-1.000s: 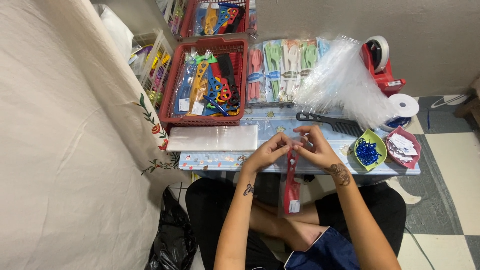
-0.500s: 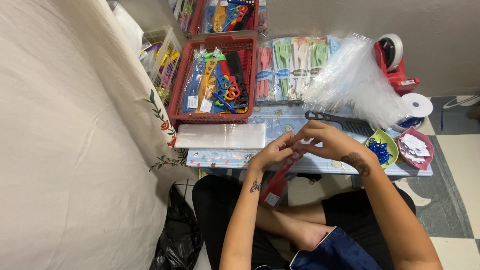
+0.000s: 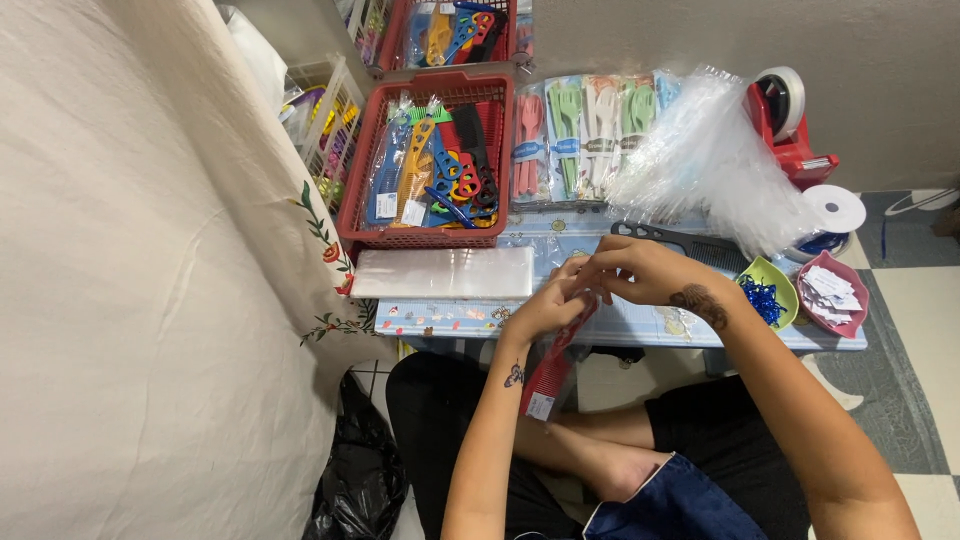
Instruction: Sorting small hair accessories and placing them into individual plastic bags at a workspace.
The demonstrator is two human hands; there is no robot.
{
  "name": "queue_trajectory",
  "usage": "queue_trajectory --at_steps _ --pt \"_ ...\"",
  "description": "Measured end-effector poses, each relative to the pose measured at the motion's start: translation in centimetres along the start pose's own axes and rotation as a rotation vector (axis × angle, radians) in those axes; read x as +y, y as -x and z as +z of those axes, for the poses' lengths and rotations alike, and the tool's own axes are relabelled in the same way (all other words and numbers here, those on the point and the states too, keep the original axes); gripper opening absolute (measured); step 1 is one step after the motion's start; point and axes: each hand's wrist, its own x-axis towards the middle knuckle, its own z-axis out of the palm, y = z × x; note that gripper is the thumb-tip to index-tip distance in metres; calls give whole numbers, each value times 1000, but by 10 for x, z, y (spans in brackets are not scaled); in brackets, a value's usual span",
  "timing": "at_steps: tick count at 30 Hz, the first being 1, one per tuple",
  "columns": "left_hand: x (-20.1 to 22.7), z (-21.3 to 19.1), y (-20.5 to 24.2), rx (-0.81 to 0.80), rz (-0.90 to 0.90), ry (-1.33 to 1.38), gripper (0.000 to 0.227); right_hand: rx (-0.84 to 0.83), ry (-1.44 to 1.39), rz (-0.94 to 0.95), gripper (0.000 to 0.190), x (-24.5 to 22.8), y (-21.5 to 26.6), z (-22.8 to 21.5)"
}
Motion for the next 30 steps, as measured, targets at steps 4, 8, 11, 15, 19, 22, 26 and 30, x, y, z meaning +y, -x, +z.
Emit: queue_trajectory --at_steps 4,8,11,15,19,22,26,30 --pt "12 -2 1 -6 -32 83 26 -72 31 -7 15 -1 -2 -5" --pt "5 0 3 2 -57 120 29 -107 105 -91 22 -15 -3 -13" --pt "1 0 0 -11 -44 172 27 -138 128 -54 17 -6 -4 -14" --pt "29 -3 3 -17 -77 405 35 -123 135 -19 12 -2 -4 -16" --pt "20 0 5 -34 -59 389 37 -83 97 32 12 -4 0 -16" --pt "-3 0 -1 -53 -48 338 33 -66 93 46 11 -5 1 -18" --pt "-3 3 -1 -29 -24 302 28 -62 85 45 11 -5 1 -16" --pt "-2 7 -1 17 23 262 22 -52 87 9 12 -7 1 -13"
